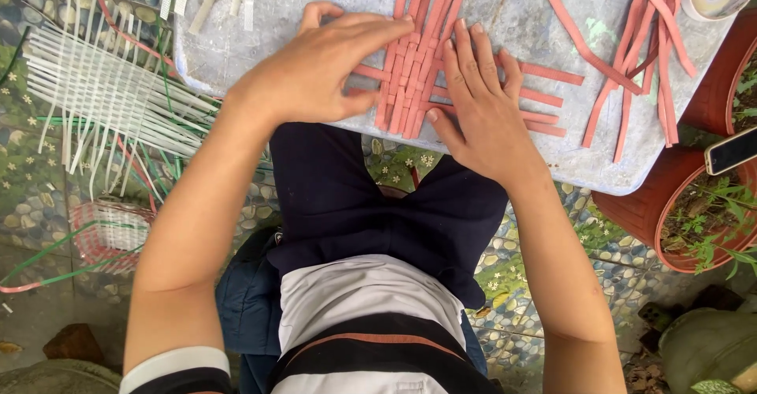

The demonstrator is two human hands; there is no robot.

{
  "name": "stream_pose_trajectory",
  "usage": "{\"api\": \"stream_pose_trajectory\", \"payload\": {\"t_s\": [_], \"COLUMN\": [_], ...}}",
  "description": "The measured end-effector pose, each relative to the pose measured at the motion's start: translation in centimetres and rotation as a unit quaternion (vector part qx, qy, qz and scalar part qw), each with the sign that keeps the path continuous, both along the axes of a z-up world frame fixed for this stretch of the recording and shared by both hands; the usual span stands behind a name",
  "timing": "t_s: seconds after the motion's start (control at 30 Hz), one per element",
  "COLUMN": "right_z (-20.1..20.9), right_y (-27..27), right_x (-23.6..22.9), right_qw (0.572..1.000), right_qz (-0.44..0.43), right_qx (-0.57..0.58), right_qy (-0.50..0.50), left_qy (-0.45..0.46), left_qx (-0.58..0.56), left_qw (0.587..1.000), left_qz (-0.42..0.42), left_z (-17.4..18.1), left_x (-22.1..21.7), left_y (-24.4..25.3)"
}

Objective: Weaving pink plastic strips together to create a patterned mat on a work surface.

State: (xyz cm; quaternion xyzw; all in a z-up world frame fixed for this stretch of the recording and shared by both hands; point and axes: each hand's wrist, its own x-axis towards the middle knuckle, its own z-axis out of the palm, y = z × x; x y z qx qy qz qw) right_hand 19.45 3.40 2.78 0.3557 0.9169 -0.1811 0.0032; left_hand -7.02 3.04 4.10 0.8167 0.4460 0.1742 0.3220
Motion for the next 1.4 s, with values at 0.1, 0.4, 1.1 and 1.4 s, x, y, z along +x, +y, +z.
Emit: {"api": "stream_pose_trajectory", "payload": {"t_s": [0.1,0.4,1.1,1.4], "right_z": [0.6,1.3,0.8,-0.6], "right_y": [0.0,0.3,0.4,-0.2], "right_x": [-0.5,-1.1,-0.2,0.3], "right_qw": [0.999,0.998,0.999,0.999], "right_qz": [-0.001,-0.008,-0.025,-0.045], "right_qx": [0.013,-0.004,-0.034,-0.012], "right_qy": [-0.035,-0.054,-0.023,0.006], "left_qy": [0.007,0.027,0.001,0.009], "left_qx": [-0.024,-0.004,-0.017,0.024], "left_qw": [0.999,0.999,1.0,0.999], "left_qz": [-0.042,-0.041,-0.009,0.024], "left_z": [-0.4,-0.1,-0.5,-0.7], "left_x": [-0.6,-0.6,0.3,0.9], "left_y": [0.4,0.8,-0.4,-1.7]}}
